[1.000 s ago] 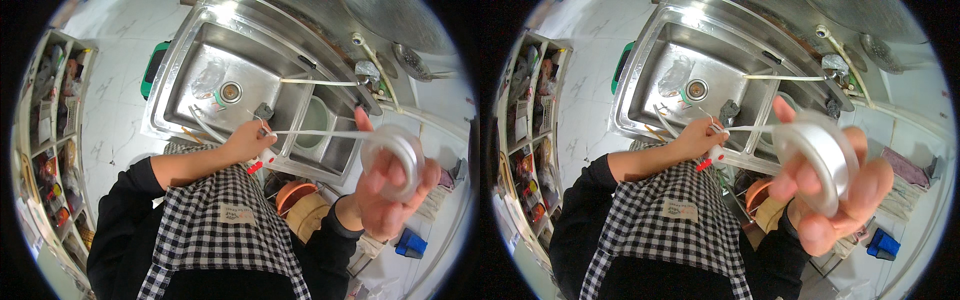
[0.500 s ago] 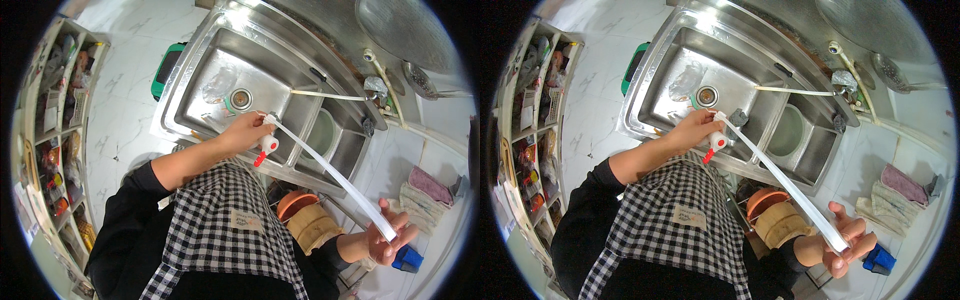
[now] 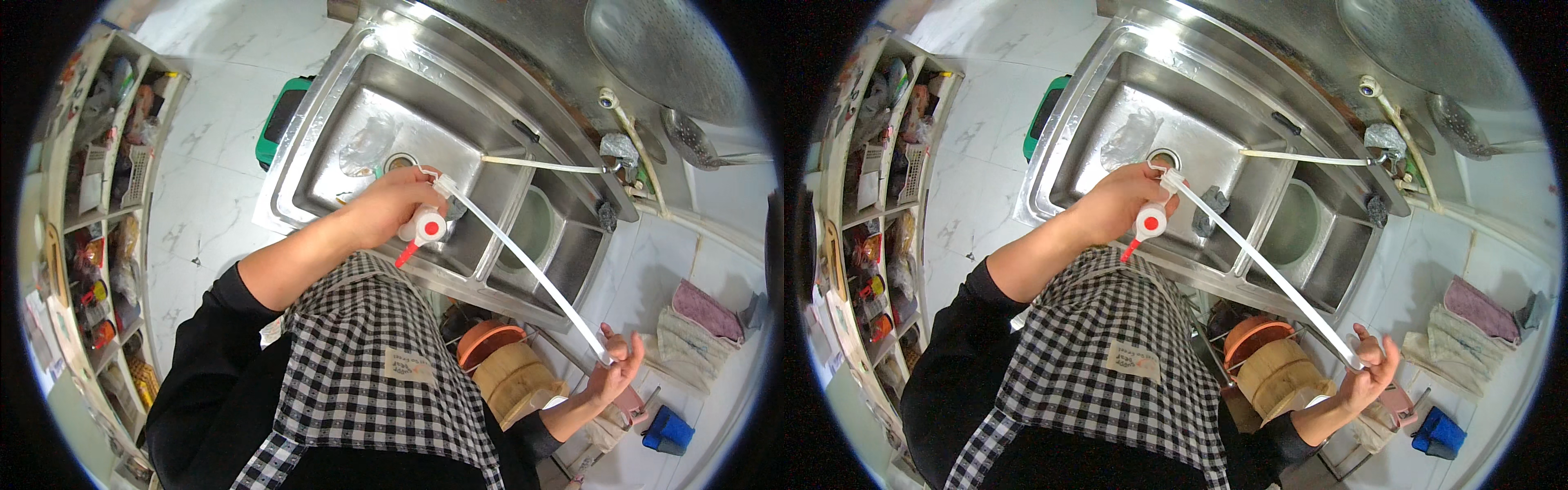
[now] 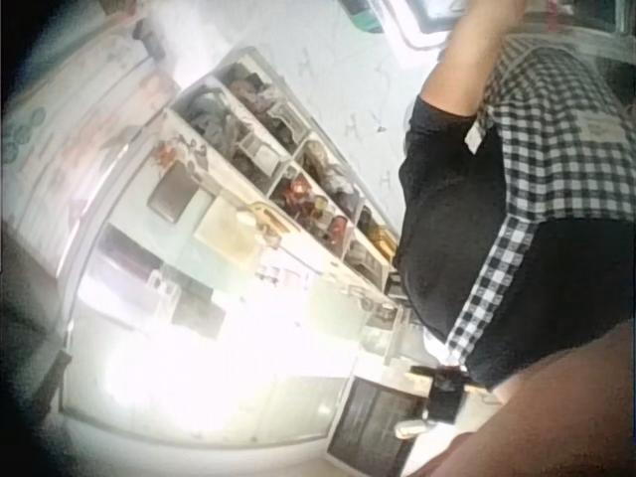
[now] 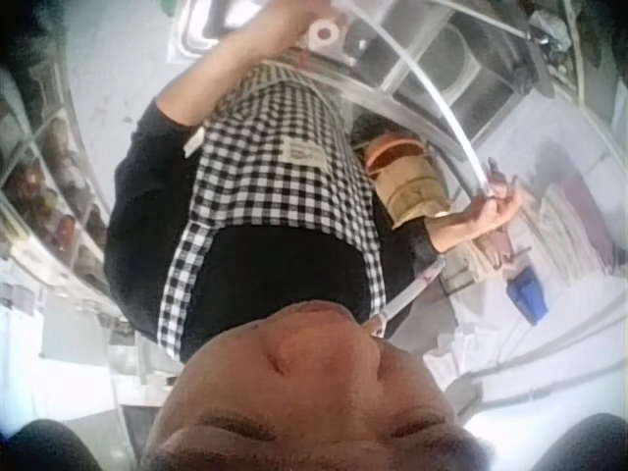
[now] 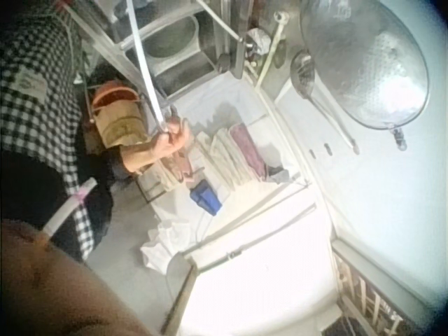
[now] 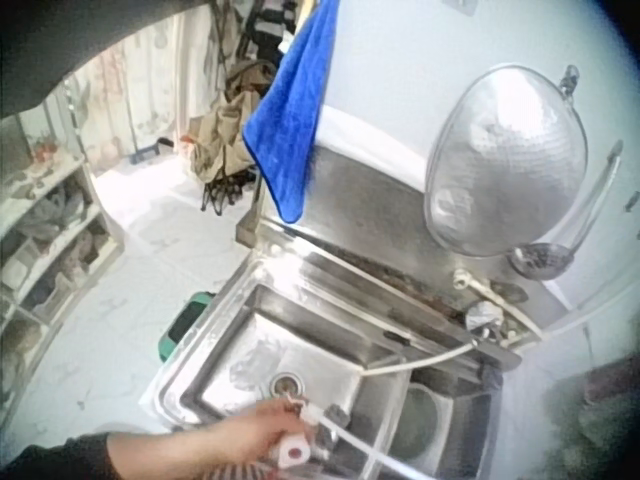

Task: The person works on a kitchen sink faucet, using a screwdriver to remove a cap and then inserting a small blue part into the faucet opening. They repeatedly insert and remove the part while holding a small white bottle, then wrap a white strip around the faucet neck.

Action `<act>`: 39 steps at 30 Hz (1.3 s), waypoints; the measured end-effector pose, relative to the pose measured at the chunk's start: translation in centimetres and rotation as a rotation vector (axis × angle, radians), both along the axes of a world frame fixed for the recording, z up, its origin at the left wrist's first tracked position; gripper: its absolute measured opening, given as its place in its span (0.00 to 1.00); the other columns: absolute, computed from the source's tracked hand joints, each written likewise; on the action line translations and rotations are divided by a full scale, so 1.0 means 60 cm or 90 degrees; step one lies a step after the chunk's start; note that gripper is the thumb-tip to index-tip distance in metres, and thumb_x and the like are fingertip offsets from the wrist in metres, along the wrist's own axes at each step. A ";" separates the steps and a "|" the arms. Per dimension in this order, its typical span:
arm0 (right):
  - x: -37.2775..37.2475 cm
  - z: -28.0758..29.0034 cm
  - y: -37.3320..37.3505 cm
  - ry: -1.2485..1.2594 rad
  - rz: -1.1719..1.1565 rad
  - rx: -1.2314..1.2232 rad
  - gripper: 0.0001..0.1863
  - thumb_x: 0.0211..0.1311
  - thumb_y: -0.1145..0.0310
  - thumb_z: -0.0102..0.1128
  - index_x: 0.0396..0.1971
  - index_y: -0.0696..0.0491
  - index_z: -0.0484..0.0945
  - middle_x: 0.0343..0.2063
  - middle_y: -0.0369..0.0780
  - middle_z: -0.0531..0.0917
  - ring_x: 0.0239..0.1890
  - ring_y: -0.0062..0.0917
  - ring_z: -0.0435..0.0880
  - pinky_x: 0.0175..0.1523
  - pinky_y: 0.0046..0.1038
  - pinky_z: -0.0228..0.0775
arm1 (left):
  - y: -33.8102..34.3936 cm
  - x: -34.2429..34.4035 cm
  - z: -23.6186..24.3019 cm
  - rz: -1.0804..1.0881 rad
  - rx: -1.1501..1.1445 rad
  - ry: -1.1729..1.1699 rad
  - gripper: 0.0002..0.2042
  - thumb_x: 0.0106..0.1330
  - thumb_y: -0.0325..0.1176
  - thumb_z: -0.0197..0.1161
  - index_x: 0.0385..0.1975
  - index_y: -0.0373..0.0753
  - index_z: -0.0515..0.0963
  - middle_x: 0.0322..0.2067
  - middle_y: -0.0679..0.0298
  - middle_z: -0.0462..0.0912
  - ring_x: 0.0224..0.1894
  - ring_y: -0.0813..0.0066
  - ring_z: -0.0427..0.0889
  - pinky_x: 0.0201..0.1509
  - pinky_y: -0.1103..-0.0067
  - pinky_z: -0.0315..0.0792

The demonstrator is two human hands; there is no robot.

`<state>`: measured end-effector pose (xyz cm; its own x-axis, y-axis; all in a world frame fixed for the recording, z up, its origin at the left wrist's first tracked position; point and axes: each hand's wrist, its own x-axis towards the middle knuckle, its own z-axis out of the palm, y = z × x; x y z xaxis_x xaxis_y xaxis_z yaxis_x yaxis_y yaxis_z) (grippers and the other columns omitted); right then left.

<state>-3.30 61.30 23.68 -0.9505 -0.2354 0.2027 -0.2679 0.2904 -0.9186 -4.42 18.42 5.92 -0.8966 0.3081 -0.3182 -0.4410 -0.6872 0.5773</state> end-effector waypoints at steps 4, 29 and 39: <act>-0.003 -0.021 0.003 -0.086 -0.059 0.204 0.21 0.61 0.66 0.70 0.53 0.55 0.80 0.23 0.30 0.75 0.28 0.15 0.74 0.63 0.38 0.69 | -0.020 -0.002 0.020 0.003 0.000 -0.012 0.08 0.71 0.35 0.58 0.42 0.37 0.73 0.24 0.62 0.77 0.21 0.78 0.73 0.22 0.82 0.65; -0.124 -0.463 -0.250 0.001 0.001 0.286 0.07 0.66 0.68 0.63 0.37 0.55 0.82 0.33 0.43 0.85 0.37 0.38 0.84 0.44 0.35 0.75 | 0.007 0.057 0.080 -0.273 0.249 -0.010 0.20 0.65 0.39 0.58 0.51 0.32 0.68 0.30 0.37 0.82 0.15 0.70 0.75 0.17 0.80 0.67; -0.176 -0.496 -0.338 0.006 -0.036 0.267 0.07 0.66 0.69 0.62 0.39 0.54 0.81 0.33 0.45 0.85 0.37 0.38 0.84 0.44 0.36 0.75 | 0.042 0.075 0.081 -0.390 0.270 0.010 0.24 0.70 0.39 0.58 0.59 0.29 0.64 0.37 0.42 0.86 0.27 0.75 0.83 0.27 0.84 0.77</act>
